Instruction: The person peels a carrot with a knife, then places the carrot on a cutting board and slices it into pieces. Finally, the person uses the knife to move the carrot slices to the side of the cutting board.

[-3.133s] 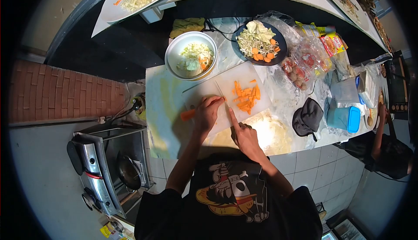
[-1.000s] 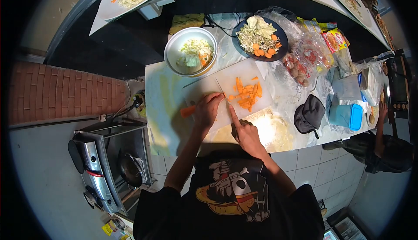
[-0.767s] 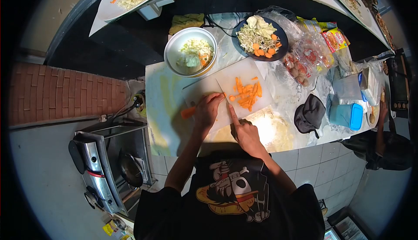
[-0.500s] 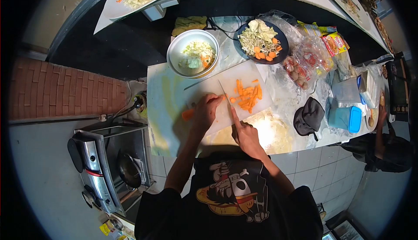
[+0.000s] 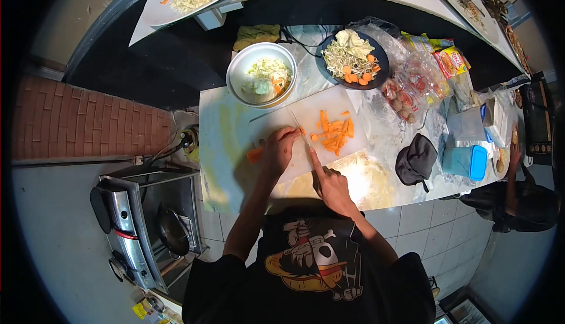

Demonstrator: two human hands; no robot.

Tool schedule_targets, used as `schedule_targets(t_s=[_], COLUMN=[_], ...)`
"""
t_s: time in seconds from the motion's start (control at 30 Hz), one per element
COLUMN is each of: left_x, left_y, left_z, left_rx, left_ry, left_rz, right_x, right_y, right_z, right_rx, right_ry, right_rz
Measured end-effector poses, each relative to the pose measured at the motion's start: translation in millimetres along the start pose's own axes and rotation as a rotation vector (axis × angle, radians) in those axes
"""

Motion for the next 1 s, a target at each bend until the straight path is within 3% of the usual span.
schedule_targets(t_s=[0.63,1.0], left_x=[4.1,0.2], left_y=[-4.6,-5.8], left_z=[3.7,1.1], left_rx=[-0.014,-0.052], left_ry=[-0.014,-0.008], left_rz=[-0.045,-0.038], right_x=[-1.5,-3.9], right_y=[-0.3,0.1], right_z=[-2.7,-7.9], right_rx=[0.055,0.067], right_ry=[-0.143,-0.111], right_rz=[-0.044,-0.059])
Point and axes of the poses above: each hand's wrist, its own z-axis away from the middle knuckle, its own x-axis out of the palm, y = z × x, the point moved 6 cm from there along -z, towards the middle knuckle, and after that the axes turned 8 degrees about -x, right-handed, at the moved point
